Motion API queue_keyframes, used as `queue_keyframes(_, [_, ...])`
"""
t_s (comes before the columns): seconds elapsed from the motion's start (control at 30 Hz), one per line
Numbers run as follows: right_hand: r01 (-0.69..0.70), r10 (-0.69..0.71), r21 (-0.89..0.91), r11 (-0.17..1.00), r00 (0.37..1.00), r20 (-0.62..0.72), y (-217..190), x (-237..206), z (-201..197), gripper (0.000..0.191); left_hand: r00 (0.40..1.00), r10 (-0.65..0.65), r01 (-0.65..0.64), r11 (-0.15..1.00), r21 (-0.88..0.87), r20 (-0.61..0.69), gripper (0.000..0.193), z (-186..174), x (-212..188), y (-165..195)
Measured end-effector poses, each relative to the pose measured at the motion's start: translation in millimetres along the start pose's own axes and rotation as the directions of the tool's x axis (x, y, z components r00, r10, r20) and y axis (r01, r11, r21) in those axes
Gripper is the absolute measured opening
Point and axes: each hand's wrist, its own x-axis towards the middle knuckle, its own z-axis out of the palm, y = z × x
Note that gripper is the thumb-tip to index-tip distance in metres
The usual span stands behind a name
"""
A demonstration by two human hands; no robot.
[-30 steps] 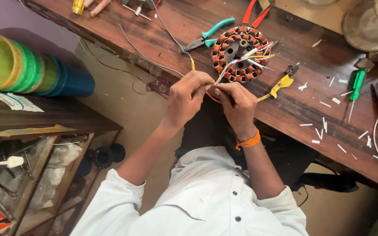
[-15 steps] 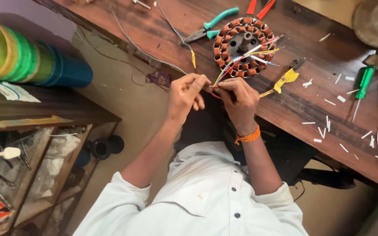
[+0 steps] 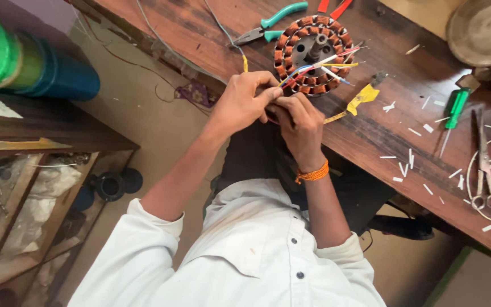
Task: The person works on a motor stator, stripping wire insulation with pliers and twisting wires together. They then use a soldering iron to join wires and apply heat shrink tubing to insulate the connections.
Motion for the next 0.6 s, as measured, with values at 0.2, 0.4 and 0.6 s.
queue_keyframes(0.2, [-0.027,0.028,-0.012,1.000,0.999,0.044,-9.6,2.4,0.4,0.020,0.922,0.347,-0.257,0.879,0.402,-0.170,0.016,14.2,-20.8,2.8])
queue_keyframes(0.4, [-0.023,0.023,0.000,1.000,0.998,0.051,-3.1,-1.6,5.4,0.026,0.931,0.294,-0.205,0.912,0.356,-0.217,0.015,19.9,-24.0,4.4])
queue_keyframes(0.6, [-0.020,0.020,0.074,0.997,1.000,0.005,9.8,-14.4,3.0,0.025,0.992,-0.129,0.121,0.960,-0.251,-0.016,0.018,13.3,-14.3,5.8])
